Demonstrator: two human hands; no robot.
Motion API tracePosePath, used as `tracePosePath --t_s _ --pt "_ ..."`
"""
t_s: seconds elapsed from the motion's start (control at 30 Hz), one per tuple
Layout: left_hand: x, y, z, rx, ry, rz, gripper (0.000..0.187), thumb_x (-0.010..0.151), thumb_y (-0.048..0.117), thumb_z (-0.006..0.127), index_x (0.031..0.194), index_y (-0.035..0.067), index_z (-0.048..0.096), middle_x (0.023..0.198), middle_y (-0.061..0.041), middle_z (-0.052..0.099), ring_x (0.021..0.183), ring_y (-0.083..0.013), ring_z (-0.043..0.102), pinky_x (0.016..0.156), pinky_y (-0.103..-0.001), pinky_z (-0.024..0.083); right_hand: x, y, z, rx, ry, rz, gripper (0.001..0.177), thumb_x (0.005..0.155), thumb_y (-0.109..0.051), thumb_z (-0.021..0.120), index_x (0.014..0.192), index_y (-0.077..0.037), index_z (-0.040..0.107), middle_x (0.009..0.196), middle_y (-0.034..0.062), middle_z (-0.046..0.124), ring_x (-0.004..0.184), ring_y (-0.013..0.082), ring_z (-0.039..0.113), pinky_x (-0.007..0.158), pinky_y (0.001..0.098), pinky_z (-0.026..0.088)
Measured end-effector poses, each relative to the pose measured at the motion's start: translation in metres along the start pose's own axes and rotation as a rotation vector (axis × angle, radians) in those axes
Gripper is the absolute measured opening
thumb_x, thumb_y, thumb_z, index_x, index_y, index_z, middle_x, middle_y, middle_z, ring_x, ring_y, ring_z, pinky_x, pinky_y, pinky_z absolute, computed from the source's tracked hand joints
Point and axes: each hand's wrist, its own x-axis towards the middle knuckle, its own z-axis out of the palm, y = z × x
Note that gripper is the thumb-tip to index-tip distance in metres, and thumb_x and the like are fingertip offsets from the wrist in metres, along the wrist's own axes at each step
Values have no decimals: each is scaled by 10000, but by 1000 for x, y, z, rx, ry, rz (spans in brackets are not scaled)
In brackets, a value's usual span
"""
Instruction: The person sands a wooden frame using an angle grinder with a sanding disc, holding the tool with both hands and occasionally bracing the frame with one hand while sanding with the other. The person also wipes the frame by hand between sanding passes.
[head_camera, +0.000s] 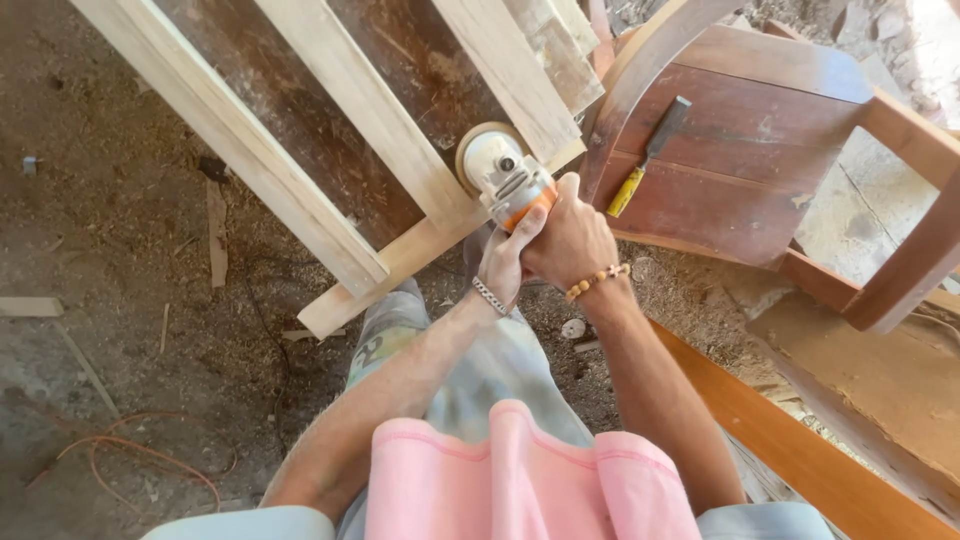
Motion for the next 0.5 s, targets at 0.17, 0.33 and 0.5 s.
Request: tracePosePath --t_s 0.17,0.33,0.5 --pt "-2 -42 -9 64 -28 53 893 908 599 693 1458 -48 417 1387 -268 540 1197 -311 661 895 -343 638 -19 16 9 -19 15 -20 558 735 -228 838 1060 22 459 839 207 607 698 423 717 635 509 597" --pt "4 -21 -7 84 -52 17 901 893 634 679 1413 -73 476 1338 -268 592 1178 -330 688 902 -380 643 -10 2 2 -84 3 -7 598 734 -250 843 1083 44 457 847 206 617 743 422 720 666 508 602" --pt "-2 -7 4 -40 -9 -22 848 855 578 711 1396 -32 479 1284 -211 590 1143 -317 650 906 -463 570 -8 -6 -5 -79 -25 35 565 733 -230 825 1084 28 465 841 210 640 748 425 727 656 503 617"
